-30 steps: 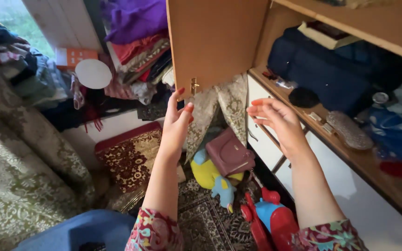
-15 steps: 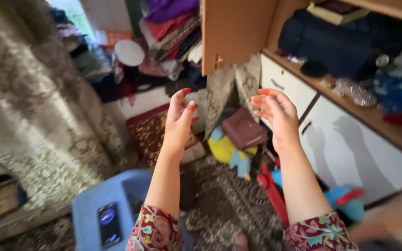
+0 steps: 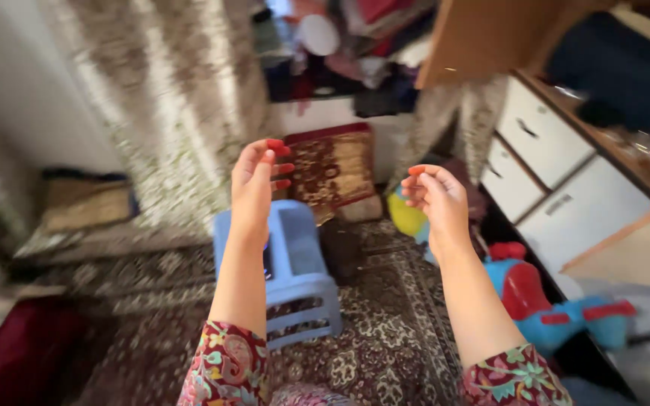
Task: Fold various pieces of clothing and place them on a shelf in a wardrobe.
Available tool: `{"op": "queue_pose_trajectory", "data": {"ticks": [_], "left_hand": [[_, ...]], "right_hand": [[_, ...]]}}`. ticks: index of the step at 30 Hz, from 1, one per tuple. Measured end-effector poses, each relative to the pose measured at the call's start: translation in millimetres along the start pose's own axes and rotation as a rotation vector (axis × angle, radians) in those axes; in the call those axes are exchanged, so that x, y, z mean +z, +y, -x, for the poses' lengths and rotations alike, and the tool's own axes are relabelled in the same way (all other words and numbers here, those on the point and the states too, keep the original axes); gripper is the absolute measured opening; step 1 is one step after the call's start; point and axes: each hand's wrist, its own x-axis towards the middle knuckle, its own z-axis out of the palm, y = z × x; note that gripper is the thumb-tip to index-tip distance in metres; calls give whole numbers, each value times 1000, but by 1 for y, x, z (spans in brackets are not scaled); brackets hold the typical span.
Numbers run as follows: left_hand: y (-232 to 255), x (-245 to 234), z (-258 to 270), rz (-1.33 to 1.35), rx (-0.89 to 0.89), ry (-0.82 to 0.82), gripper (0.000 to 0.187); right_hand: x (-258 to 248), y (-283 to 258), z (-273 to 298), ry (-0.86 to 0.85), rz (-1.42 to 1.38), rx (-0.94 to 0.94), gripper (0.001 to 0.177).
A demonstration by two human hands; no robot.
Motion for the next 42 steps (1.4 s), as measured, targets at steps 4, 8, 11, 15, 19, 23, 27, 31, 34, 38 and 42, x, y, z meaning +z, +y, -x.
{"op": "queue_pose_trajectory", "data": {"ticks": [4, 8, 11, 15, 19, 23, 27, 31, 34, 38, 42], "left_hand": [[19, -43, 56, -30, 11, 83, 22], [40, -94, 119, -113, -36, 168, 22], [60, -142, 152, -167, -8, 236, 24], [95, -202, 196, -240, 109, 378, 34], [121, -244, 244, -298, 117, 506, 43], [152, -286, 293, -270, 77, 606, 43], [193, -350, 339, -236, 123, 626, 41], [247, -430, 401, -298, 146, 670, 42], [280, -490, 457, -339, 142, 724, 45], [317, -550, 525, -339, 173, 802, 44], [351, -601, 576, -342, 211, 895, 42]], "right_hand": [[43, 3, 38, -112, -1, 50, 19], [81, 29, 72, -212, -31, 135, 19], [115, 44, 99, -270, -100, 183, 18], [157, 62, 136, -331, -150, 227, 18], [200, 59, 175, -389, -141, 239, 19], [253, 63, 215, -458, -150, 240, 19], [323, 68, 264, -532, -155, 196, 20], [401, 72, 336, -571, -196, 195, 20], [464, 72, 396, -635, -218, 224, 19], [536, 74, 468, -734, -233, 252, 19], [601, 77, 528, -844, -244, 277, 19]]}}
